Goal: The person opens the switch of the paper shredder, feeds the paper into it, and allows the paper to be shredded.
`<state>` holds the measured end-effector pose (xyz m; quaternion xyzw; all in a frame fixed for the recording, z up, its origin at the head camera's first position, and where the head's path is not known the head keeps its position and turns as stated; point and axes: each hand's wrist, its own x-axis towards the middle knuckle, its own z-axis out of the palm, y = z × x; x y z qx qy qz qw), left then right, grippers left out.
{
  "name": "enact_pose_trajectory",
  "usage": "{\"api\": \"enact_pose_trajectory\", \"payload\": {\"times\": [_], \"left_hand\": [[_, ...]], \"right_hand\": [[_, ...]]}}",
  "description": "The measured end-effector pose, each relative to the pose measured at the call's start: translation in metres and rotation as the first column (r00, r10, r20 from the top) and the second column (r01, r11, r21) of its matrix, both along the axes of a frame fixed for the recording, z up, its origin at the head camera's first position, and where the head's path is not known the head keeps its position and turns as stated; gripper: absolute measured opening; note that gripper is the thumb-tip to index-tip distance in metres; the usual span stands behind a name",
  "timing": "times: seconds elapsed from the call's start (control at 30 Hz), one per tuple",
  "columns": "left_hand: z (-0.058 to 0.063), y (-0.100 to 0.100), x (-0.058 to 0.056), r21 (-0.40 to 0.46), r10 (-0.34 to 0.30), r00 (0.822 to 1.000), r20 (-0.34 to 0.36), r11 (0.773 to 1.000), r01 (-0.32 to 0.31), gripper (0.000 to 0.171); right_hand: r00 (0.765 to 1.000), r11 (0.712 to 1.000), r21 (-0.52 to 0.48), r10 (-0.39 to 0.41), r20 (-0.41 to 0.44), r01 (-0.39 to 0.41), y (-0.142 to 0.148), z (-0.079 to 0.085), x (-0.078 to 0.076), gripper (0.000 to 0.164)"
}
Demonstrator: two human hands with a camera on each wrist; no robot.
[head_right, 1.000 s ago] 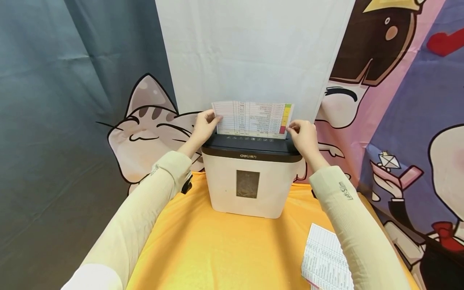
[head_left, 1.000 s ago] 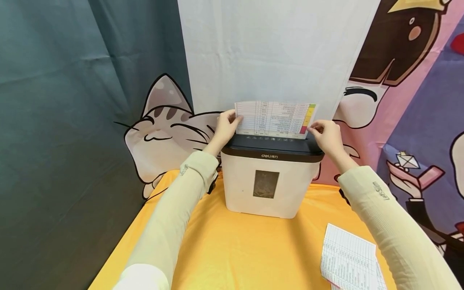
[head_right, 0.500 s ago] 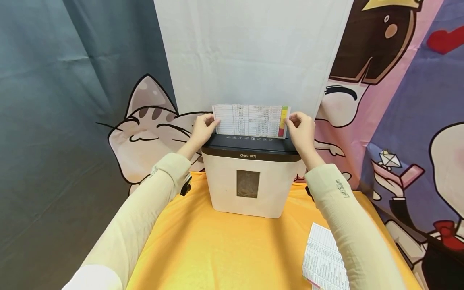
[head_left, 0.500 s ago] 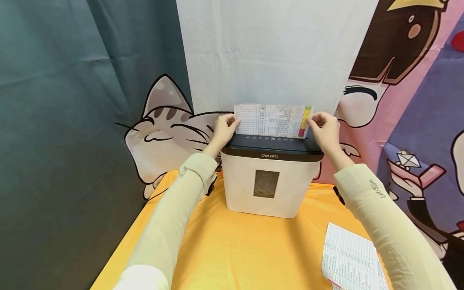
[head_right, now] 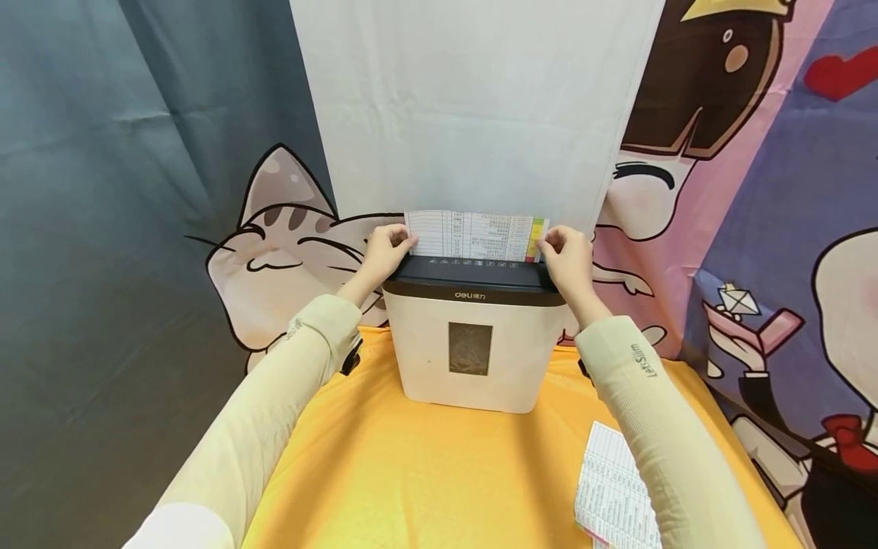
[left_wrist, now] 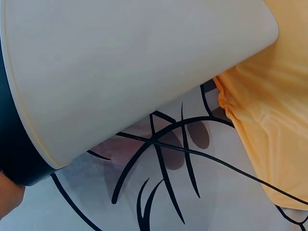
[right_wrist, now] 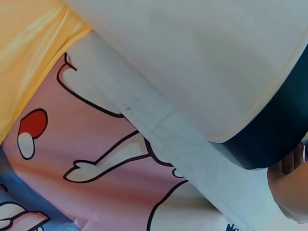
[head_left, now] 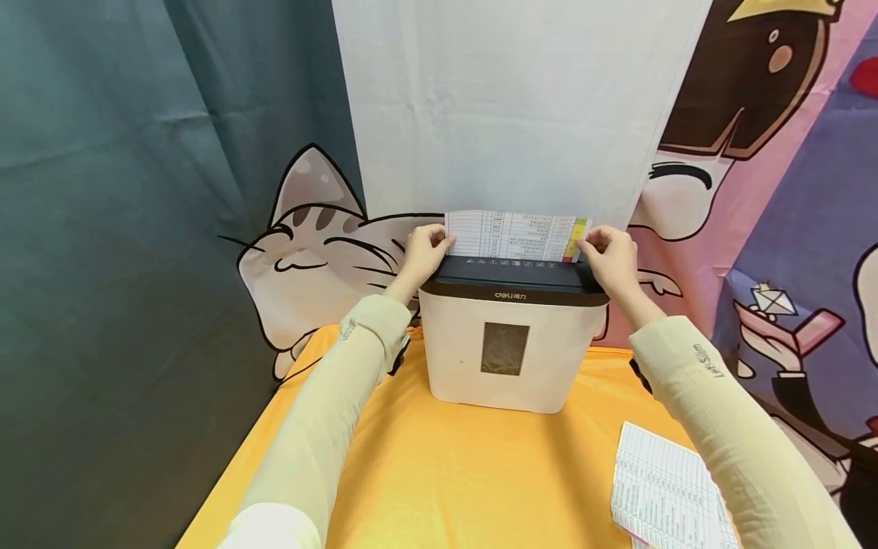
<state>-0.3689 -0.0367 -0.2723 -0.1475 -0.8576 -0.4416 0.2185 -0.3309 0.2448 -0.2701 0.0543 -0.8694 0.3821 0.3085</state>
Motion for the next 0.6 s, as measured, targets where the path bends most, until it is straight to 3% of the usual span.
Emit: {"api": "enact_pose_trajectory", "payload": {"times": [0.23, 0.6], "left_hand": [[-0.0001, -0.0010, 0.0015, -0.017, -0.005, 1.000, 0.001, 1.000, 0.005, 0.015], [-0.0032, 0.0000, 0.0029, -0.008, 0.000, 1.000, 0.011, 1.000, 0.000, 0.013]], "right_hand": [[0.999, 0.998, 0.050, 0.027, 0.026, -0.028, 0.0002, -0.0031, 0.0040, 0.017], [0.999, 0.999, 0.042, 0.031, 0.009, -0.031, -0.0019, -0.0060, 0.0033, 0.014]]}}
